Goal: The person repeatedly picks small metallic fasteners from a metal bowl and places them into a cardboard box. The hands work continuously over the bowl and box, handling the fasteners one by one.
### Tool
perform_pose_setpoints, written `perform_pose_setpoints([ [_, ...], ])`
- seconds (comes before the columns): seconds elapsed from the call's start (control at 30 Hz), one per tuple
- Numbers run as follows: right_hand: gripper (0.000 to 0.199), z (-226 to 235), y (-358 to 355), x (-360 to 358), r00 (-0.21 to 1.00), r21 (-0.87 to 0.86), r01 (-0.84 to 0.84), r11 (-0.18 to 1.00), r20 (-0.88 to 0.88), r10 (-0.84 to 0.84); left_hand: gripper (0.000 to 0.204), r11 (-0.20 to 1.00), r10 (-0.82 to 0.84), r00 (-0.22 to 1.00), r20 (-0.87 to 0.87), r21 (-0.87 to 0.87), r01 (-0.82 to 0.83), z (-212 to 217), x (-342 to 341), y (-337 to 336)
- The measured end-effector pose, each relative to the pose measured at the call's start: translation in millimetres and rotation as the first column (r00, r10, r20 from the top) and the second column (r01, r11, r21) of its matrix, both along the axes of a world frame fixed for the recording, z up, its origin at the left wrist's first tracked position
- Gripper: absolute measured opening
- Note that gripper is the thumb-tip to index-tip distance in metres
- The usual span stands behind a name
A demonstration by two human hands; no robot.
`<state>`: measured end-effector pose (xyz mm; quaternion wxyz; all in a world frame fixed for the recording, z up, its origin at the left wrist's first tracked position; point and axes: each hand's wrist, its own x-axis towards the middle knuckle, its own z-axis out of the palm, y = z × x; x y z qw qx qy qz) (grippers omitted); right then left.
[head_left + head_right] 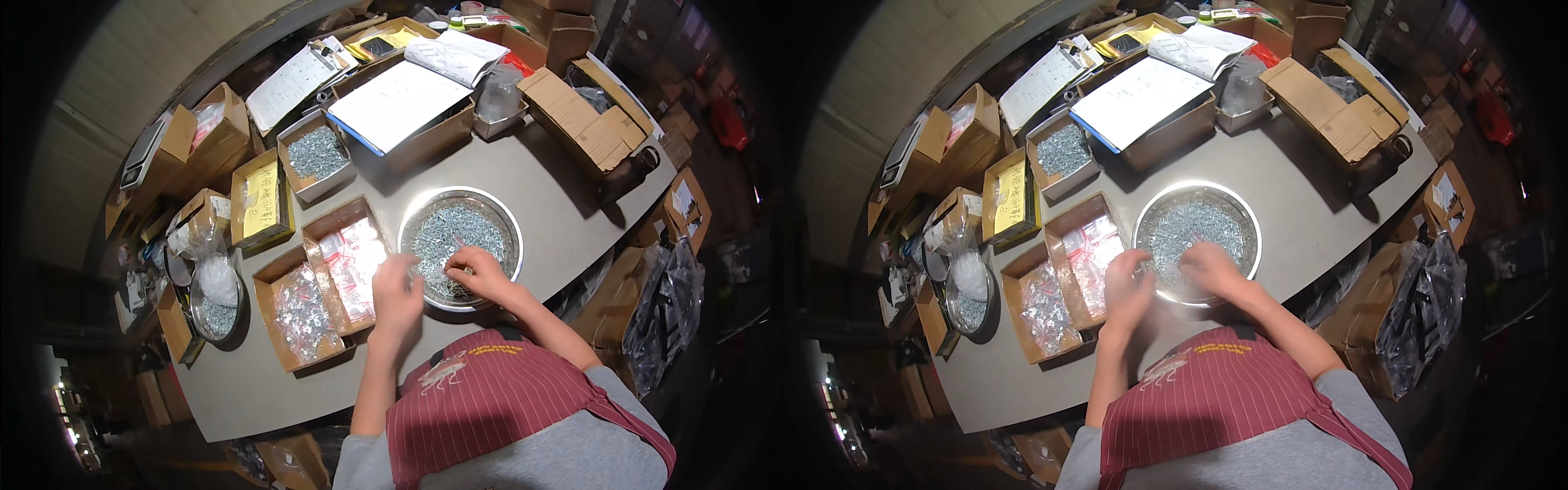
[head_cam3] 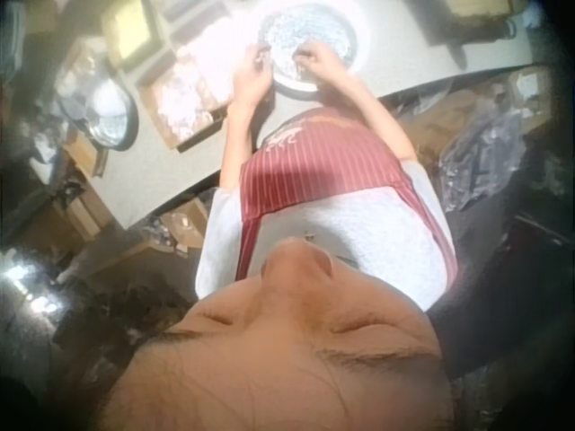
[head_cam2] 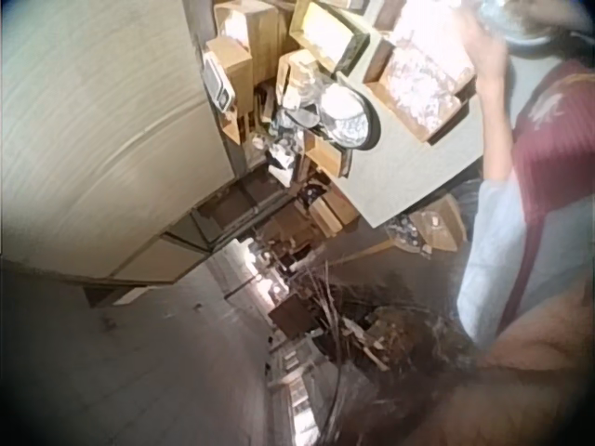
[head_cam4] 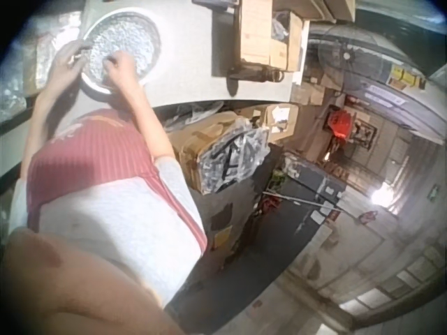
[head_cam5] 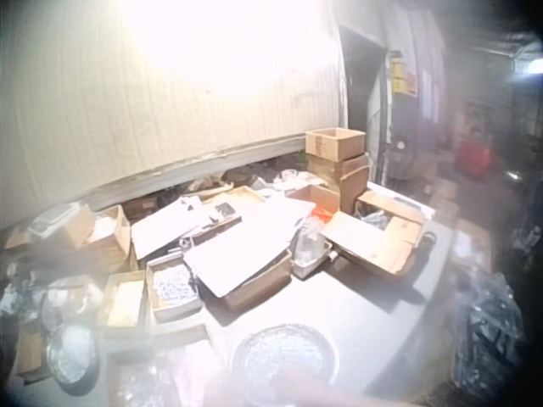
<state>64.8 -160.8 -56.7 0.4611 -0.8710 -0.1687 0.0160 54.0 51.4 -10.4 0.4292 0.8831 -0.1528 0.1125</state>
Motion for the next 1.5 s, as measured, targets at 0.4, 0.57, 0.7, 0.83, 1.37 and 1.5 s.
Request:
perform_pose_setpoints([
  [0.4, 0.027, 61, -11, -15, 0.94, 0.044, -0.11, 0.993, -0.321, 0.119, 0.008, 0.989, -0.147, 0.986, -0.073, 0.011, 0.149, 5, -10, -12],
  [0.57, 0.017, 44, -15, -17, 0.97, 0.127, -0.083, 0.988, -0.219, 0.11, 0.009, 0.985, -0.168, 0.984, -0.064, 0.023, 0.17, -6, -8, -21],
  [0.7, 0.017, 47, -12, -17, 0.952, 0.172, -0.096, 0.98, -0.27, 0.141, 0.011, 0.987, -0.154, 0.987, -0.042, 0.048, 0.156, -8, -6, -19],
  [0.83, 0.021, 42, -11, -19, 0.986, 0.171, -0.032, 0.985, -0.157, 0.059, 0.015, 0.996, -0.07, 0.989, 0.134, 0.072, 0.06, -5, -10, -31],
  [1.37, 0.012, 57, -12, -16, 0.858, 0.651, -0.058, 0.757, -0.355, 0.371, 0.027, 0.941, -0.284, 0.723, -0.63, -0.327, 0.085, 25, -19, -23],
  [1.5, 0.01, 54, -15, -15, 0.833, 0.65, -0.108, 0.752, -0.354, 0.426, 0.023, 0.939, -0.322, 0.835, -0.446, -0.262, 0.222, 16, -19, -18],
])
